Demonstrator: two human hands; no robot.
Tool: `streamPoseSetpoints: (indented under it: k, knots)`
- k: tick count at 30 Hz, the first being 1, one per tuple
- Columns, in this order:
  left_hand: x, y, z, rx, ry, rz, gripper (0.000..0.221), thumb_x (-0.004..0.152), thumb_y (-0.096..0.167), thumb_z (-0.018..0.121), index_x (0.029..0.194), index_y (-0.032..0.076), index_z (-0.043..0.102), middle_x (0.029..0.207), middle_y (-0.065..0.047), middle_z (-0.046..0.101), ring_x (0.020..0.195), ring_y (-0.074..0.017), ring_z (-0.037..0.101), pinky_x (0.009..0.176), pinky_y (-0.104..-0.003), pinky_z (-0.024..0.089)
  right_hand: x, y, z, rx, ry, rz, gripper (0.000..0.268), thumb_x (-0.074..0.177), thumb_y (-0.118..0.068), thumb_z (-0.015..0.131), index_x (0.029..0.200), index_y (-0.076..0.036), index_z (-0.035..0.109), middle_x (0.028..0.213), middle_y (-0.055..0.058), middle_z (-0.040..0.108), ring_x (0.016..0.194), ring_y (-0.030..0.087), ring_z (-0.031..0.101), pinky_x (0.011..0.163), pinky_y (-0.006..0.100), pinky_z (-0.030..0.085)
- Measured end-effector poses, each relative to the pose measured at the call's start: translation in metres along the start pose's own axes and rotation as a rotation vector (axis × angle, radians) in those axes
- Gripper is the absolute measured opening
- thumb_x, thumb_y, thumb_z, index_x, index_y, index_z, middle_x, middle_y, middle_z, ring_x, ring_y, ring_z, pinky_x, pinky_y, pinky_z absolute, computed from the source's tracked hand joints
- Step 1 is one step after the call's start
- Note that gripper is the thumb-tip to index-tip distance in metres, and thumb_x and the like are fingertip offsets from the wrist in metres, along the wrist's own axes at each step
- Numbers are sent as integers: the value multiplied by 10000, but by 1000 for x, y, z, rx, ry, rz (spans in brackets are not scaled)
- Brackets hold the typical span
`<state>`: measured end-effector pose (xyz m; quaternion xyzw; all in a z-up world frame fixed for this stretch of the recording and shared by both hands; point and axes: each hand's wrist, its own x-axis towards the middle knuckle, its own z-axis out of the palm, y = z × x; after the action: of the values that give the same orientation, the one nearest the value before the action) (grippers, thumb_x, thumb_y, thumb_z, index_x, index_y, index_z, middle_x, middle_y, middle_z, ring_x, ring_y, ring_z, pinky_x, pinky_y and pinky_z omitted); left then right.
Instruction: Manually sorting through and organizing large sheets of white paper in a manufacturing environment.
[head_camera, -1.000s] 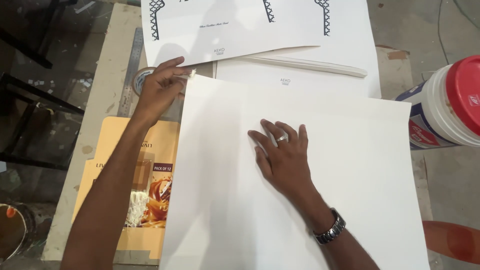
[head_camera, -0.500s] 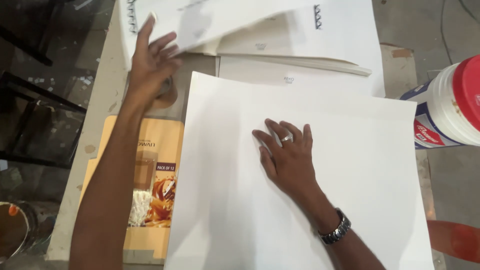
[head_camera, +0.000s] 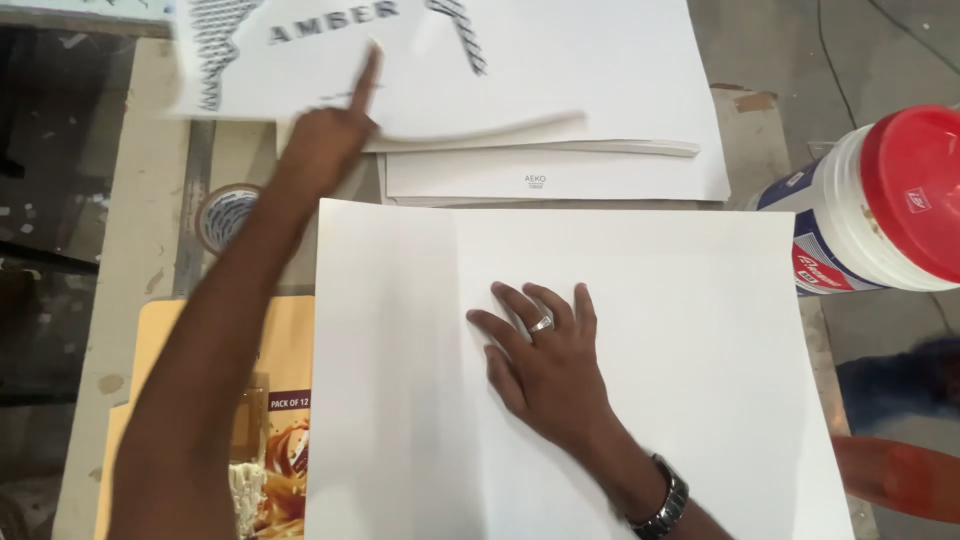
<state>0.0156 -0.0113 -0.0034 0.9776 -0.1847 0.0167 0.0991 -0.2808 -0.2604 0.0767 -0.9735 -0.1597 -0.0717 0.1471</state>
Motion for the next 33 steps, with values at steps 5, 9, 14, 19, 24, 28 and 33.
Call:
streamPoseSetpoints:
  k: [5, 9, 14, 19, 24, 28, 33]
  knots:
    - [1, 9, 4, -338, -65, 231, 999, 964, 120, 681, 1664, 157, -32, 1134, -183, 768, 1017, -408, 717, 939, -475, 563, 0, 2, -4, 21, 33, 1, 372, 946, -268, 623, 1314, -223, 642, 1438, 84, 547, 1349, 348, 442, 1134, 735, 203]
    - [17, -4, 1, -497, -269, 180, 1209, 844, 52, 763, 1608, 155, -169, 1257, -177, 692, 1184, -374, 662, 1078, -458, 489, 0, 2, -5, 47, 44, -4, 374, 950, -261, 622, 1322, -221, 642, 1443, 73, 548, 1350, 340, 448, 1139, 735, 206]
    - [20, -26, 22, -275, -425, 220, 1286, 796, -36, 766, 1570, 210, -232, 1423, -130, 605, 1329, -384, 524, 1181, -457, 371, 1, 2, -4, 48, 11, -16, 379, 928, -263, 632, 1304, -225, 646, 1440, 75, 549, 1342, 345, 443, 1129, 736, 201]
    - [14, -40, 25, -554, -377, 231, 1169, 860, 14, 720, 1637, 209, -131, 1433, -104, 616, 1359, -329, 578, 1160, -436, 431, 4, 1, -3, -4, 21, -11, 379, 925, -261, 630, 1301, -224, 643, 1431, 74, 548, 1345, 331, 445, 1122, 726, 210]
    - [3, -34, 36, -634, -291, 196, 1153, 850, 10, 710, 1626, 167, -128, 1474, -37, 594, 1429, -326, 472, 1169, -428, 383, 4, 0, -3, -12, 13, 2, 411, 926, -259, 623, 1331, -190, 626, 1436, 69, 551, 1346, 319, 449, 1127, 714, 224]
    - [-6, -17, 25, -375, -206, 95, 1100, 901, 83, 744, 1607, 135, -98, 1454, 78, 660, 1443, -269, 464, 1146, -511, 277, 3, -2, -3, -25, 32, 12, 429, 928, -258, 613, 1350, -180, 620, 1442, 62, 554, 1344, 314, 457, 1138, 701, 237]
    - [-5, -17, 34, -440, -124, 105, 1174, 844, 84, 768, 1632, 123, -102, 1411, 34, 663, 1438, -277, 462, 1193, -580, 283, 4, -3, -3, -25, -8, 28, 424, 920, -260, 617, 1335, -176, 622, 1434, 63, 554, 1341, 316, 454, 1135, 702, 226]
